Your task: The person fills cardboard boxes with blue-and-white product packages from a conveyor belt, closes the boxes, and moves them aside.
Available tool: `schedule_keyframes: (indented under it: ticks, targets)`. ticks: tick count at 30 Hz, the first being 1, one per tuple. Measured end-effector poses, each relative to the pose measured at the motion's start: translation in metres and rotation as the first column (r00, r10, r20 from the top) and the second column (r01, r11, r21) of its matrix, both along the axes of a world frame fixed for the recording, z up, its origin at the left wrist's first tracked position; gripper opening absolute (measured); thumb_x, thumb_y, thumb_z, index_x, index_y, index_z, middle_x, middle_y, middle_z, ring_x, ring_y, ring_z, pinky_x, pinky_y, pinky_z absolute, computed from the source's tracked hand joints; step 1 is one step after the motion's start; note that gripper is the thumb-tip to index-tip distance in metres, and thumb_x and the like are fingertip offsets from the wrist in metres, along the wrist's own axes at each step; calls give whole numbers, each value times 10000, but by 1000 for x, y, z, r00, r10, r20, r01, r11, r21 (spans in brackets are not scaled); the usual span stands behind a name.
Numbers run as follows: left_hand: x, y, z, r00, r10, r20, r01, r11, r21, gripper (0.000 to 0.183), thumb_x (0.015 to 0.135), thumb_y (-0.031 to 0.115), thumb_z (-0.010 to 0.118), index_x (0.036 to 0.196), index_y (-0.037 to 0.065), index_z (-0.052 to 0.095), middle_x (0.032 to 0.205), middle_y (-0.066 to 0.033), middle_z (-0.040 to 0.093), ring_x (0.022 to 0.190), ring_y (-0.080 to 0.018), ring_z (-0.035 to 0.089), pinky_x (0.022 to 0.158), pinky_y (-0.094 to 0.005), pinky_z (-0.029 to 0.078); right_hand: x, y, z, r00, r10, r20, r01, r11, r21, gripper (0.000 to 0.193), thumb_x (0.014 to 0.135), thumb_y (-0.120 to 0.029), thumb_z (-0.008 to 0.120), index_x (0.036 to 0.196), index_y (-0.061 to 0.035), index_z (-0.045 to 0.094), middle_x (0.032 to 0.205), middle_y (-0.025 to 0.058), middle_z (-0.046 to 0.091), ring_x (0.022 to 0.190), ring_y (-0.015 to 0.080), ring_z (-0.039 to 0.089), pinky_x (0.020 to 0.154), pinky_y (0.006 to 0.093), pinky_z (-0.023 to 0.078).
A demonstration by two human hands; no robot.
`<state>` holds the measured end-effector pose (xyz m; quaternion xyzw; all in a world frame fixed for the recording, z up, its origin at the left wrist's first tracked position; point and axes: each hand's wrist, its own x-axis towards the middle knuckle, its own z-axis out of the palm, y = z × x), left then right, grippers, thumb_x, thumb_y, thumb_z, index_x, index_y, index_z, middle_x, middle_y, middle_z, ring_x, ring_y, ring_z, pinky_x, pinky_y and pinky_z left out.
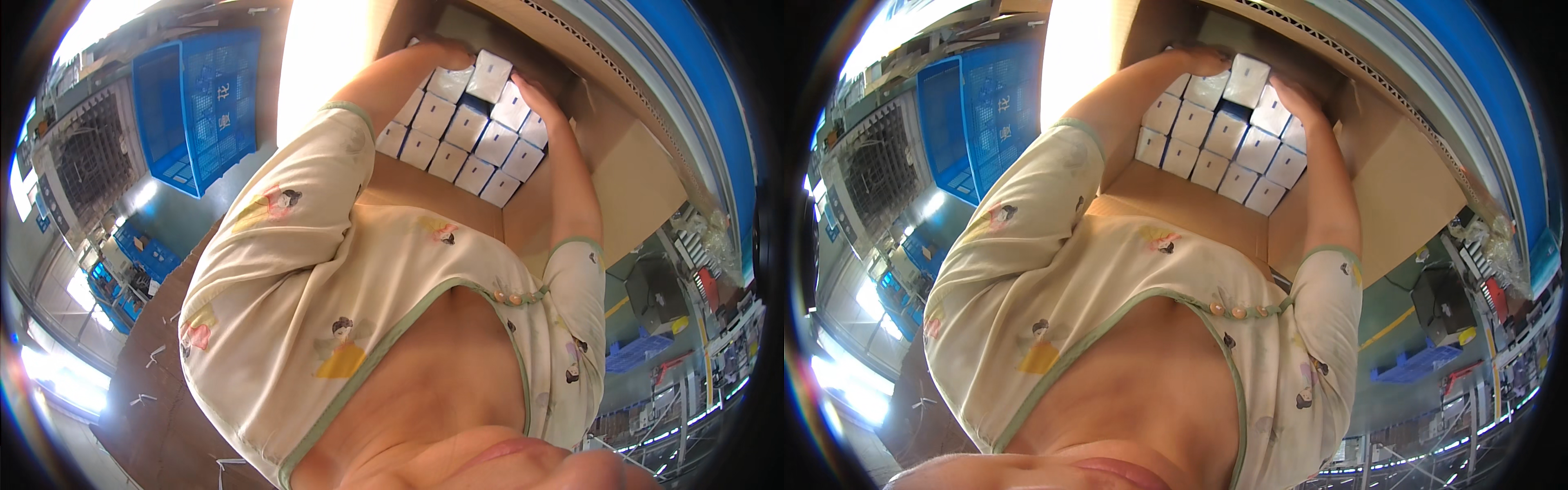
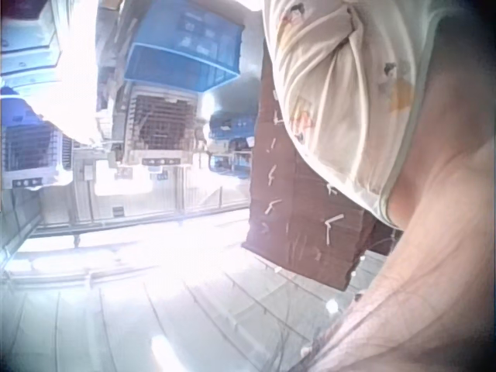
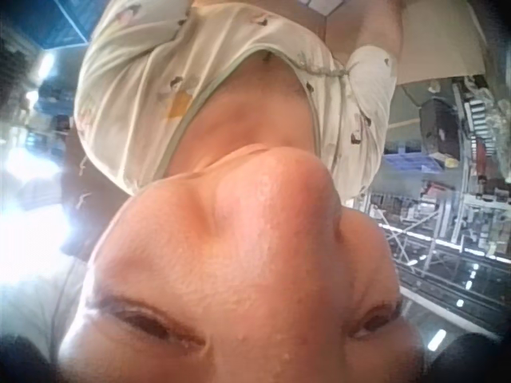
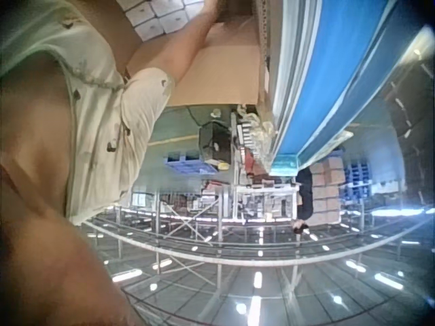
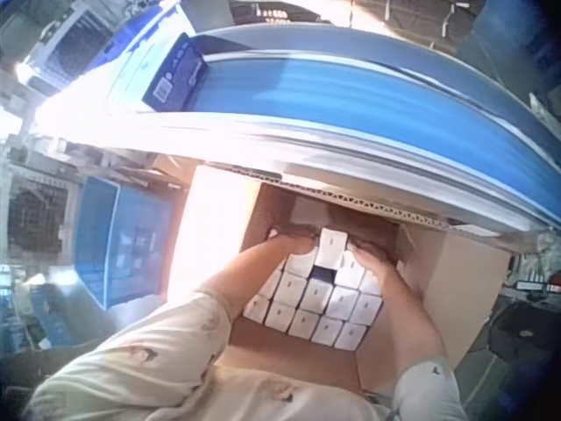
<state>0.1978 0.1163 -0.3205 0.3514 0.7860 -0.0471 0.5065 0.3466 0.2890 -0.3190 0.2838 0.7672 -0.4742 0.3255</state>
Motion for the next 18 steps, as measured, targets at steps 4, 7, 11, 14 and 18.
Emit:
schedule_keyframes:
  ticks: [4,7,11,14,18]
  targets:
    - [-9,3,-8,998,-7,66,-4,987,162,495,887,412,321,1261,105,425,1293,-152,414,1205,-313,361,1003,-379,270,-5,7,-7,987,162,3,-162,984,70,586,871,-465,351,1204,4,461,1253,146,467,1200,230,399,982,311,291]
    - [-4,3,22,998,4,58,-17,972,232,535,875,449,328,1238,74,446,1273,-162,433,1186,-317,387,991,-382,291,-8,-1,-23,977,133,-165,-151,983,-104,607,869,-484,329,1218,-1,446,1281,186,421,1241,267,334,1010,313,241]
    - [-13,-9,141,998,-39,47,23,949,314,524,880,455,342,1245,95,449,1252,-166,454,1176,-316,401,996,-372,292,-15,-7,23,994,13,-113,-24,995,-94,658,866,-522,316,1299,-28,353,1378,164,283,1271,281,282,1037,335,199]
    - [-47,-47,265,937,-37,346,-166,826,538,578,866,473,439,1296,89,386,1233,-133,482,1175,-243,418,988,-337,317,-3,9,86,913,-374,-161,339,917,-210,514,873,-474,385,1233,-115,465,1223,113,487,1108,176,465,948,313,326]
    - [-137,-108,376,689,82,720,-687,390,613,560,833,321,569,1175,-88,399,1105,-181,537,1000,-248,540,835,-345,450,52,34,135,851,-517,-89,476,832,-285,390,865,-379,479,1144,-112,534,969,42,620,839,111,576,770,257,423]
